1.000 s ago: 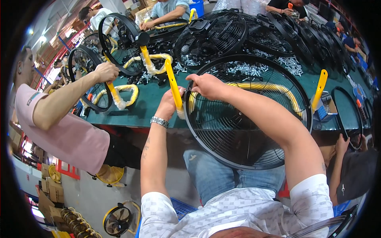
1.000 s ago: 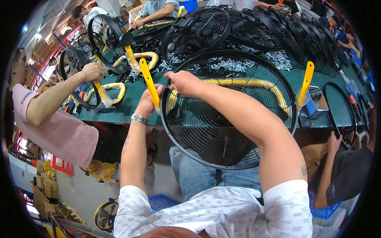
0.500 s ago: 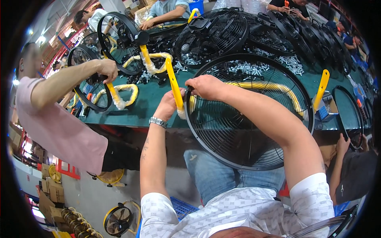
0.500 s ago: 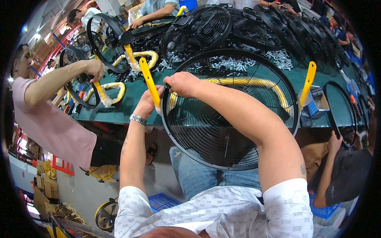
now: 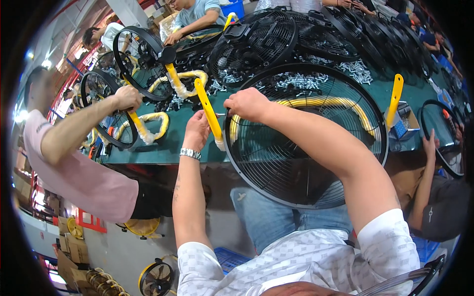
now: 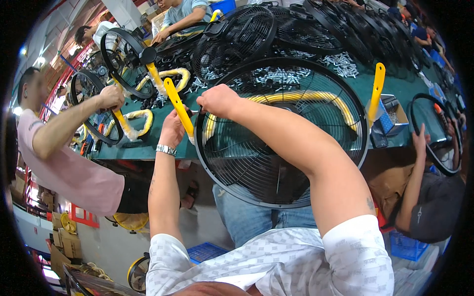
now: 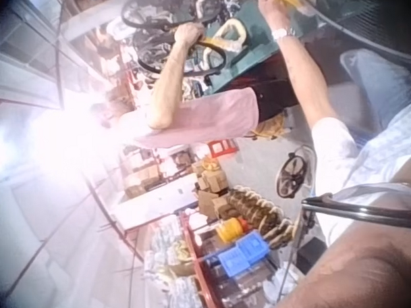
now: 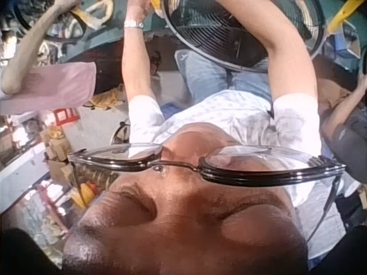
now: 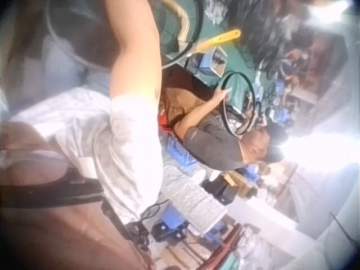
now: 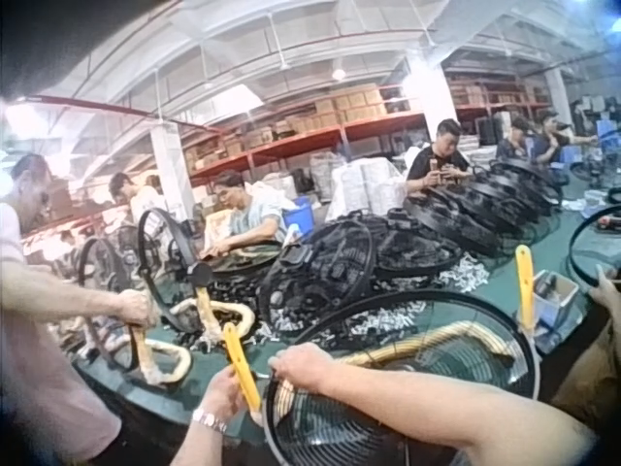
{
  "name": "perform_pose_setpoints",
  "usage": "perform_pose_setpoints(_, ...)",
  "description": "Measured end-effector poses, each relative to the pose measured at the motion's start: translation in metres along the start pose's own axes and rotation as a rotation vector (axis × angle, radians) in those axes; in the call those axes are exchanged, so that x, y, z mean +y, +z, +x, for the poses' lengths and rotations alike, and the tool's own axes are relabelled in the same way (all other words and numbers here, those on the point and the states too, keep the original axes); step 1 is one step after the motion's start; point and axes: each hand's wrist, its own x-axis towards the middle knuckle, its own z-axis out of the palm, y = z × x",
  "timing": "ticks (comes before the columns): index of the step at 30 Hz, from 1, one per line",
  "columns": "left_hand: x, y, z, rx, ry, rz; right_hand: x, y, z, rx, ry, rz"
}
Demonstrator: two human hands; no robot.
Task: Assembling fan components and attaching yellow stands/frames to fan grilles.
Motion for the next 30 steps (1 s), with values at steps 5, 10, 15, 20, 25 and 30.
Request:
perform_pose_setpoints(5,0.008,-0.001,-0.003,-0.151,-0.109,-0.118,-0.001,-0.003,0.0,-0.006,0.023,-0.012)
perform_pose_setpoints(10,0.014,0.0,-0.013,-0.205,-0.094,-0.011,-0.003,-0.003,-0.003,0.01,0.034,0.011)
perform_pose_setpoints(15,0.003,0.007,-0.005,-0.212,-0.111,0.037,-0.003,-0.002,-0.003,0.048,0.027,0.013)
perform_pose_setpoints(20,-0.007,0.013,-0.003,-0.138,-0.144,-0.043,-0.003,-0.003,-0.004,0.047,0.058,0.048)
perform_pose_setpoints(25,-0.01,0.015,-0.006,-0.146,-0.122,-0.05,-0.002,-0.01,-0.004,-0.014,0.071,0.052)
perform_pose_setpoints(30,0.0,-0.005,-0.01,-0.108,-0.09,-0.101,0.033,-0.043,-0.008,-0.067,0.146,-0.046)
